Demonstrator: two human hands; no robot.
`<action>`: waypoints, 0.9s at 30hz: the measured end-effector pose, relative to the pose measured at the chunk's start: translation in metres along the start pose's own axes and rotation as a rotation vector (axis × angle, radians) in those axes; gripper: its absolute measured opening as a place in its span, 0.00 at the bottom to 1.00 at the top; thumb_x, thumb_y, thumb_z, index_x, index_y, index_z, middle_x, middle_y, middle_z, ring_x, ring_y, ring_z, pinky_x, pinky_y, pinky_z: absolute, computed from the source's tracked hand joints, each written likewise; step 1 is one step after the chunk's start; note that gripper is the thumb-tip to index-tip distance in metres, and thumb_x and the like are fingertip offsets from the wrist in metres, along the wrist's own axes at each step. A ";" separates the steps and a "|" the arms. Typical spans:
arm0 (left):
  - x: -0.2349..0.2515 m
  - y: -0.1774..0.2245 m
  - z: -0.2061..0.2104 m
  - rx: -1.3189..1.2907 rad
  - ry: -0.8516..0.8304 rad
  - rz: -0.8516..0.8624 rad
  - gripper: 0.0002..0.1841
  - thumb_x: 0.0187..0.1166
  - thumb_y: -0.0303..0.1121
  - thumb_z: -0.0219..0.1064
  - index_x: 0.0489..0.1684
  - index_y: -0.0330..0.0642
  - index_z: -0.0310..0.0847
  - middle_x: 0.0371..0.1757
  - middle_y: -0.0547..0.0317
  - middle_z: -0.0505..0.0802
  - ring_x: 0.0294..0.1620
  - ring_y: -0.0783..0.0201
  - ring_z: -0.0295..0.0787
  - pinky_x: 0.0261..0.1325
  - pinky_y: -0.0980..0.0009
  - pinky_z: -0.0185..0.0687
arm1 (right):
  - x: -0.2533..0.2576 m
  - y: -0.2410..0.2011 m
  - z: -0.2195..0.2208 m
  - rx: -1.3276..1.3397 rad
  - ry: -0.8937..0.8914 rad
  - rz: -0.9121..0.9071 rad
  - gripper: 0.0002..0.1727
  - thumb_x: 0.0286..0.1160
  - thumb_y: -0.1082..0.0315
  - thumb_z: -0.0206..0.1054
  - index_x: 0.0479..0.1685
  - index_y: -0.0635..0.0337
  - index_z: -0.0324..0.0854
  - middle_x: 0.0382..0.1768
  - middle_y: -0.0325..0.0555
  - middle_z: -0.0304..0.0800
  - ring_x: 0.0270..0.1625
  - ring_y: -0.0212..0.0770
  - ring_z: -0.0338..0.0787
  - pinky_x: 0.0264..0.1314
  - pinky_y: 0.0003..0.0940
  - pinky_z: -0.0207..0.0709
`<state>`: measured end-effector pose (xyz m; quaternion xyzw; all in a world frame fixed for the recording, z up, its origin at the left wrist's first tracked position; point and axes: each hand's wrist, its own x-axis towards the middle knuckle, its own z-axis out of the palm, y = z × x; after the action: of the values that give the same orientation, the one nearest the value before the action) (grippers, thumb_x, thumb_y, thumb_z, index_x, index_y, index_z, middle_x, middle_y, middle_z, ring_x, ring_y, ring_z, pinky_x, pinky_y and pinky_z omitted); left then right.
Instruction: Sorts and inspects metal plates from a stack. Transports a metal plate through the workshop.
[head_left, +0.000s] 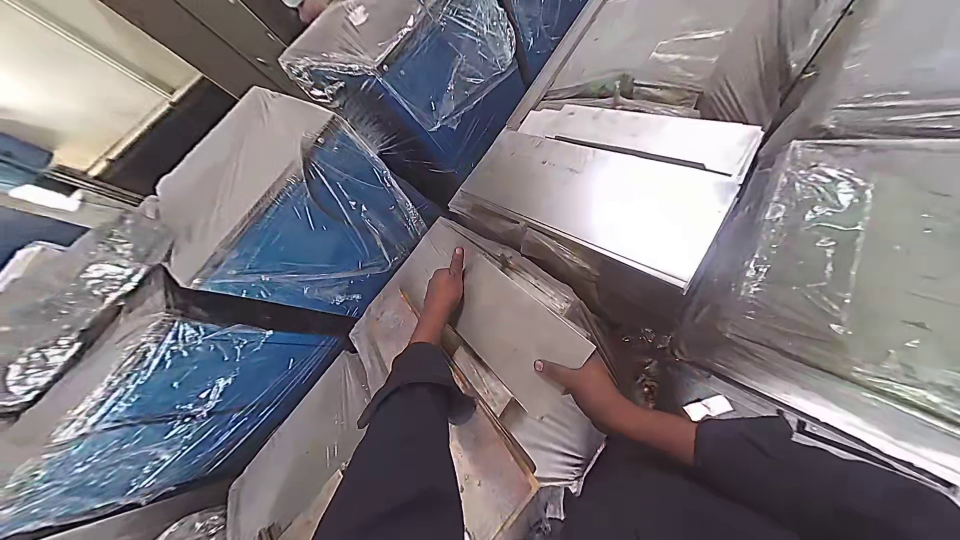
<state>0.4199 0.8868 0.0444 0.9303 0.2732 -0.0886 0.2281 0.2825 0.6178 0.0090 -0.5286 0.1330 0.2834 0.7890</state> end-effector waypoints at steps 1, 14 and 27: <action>-0.006 -0.001 -0.001 -0.024 0.043 -0.002 0.50 0.88 0.69 0.30 0.39 0.26 0.84 0.45 0.29 0.90 0.54 0.37 0.88 0.59 0.36 0.77 | -0.002 -0.002 -0.001 -0.037 0.017 -0.009 0.34 0.60 0.69 0.86 0.66 0.68 0.74 0.48 0.49 0.95 0.47 0.38 0.97 0.52 0.36 0.94; -0.043 -0.011 0.020 -1.343 0.648 0.095 0.28 0.98 0.47 0.36 0.37 0.41 0.78 0.24 0.58 0.86 0.27 0.63 0.88 0.38 0.60 0.89 | -0.009 -0.053 -0.029 -1.272 -0.042 -1.190 0.22 0.71 0.44 0.69 0.39 0.56 0.80 0.23 0.44 0.84 0.21 0.44 0.86 0.18 0.42 0.74; -0.060 0.000 0.004 -1.282 0.360 0.283 0.29 0.92 0.59 0.47 0.54 0.43 0.84 0.46 0.60 0.93 0.50 0.68 0.91 0.58 0.65 0.87 | 0.024 -0.007 -0.028 -0.718 0.016 -1.129 0.36 0.69 0.50 0.79 0.62 0.76 0.80 0.48 0.56 0.96 0.54 0.34 0.96 0.62 0.32 0.89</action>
<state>0.3698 0.8564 0.0583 0.6384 0.1809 0.2775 0.6947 0.3090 0.5980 -0.0091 -0.7490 -0.2608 -0.1505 0.5902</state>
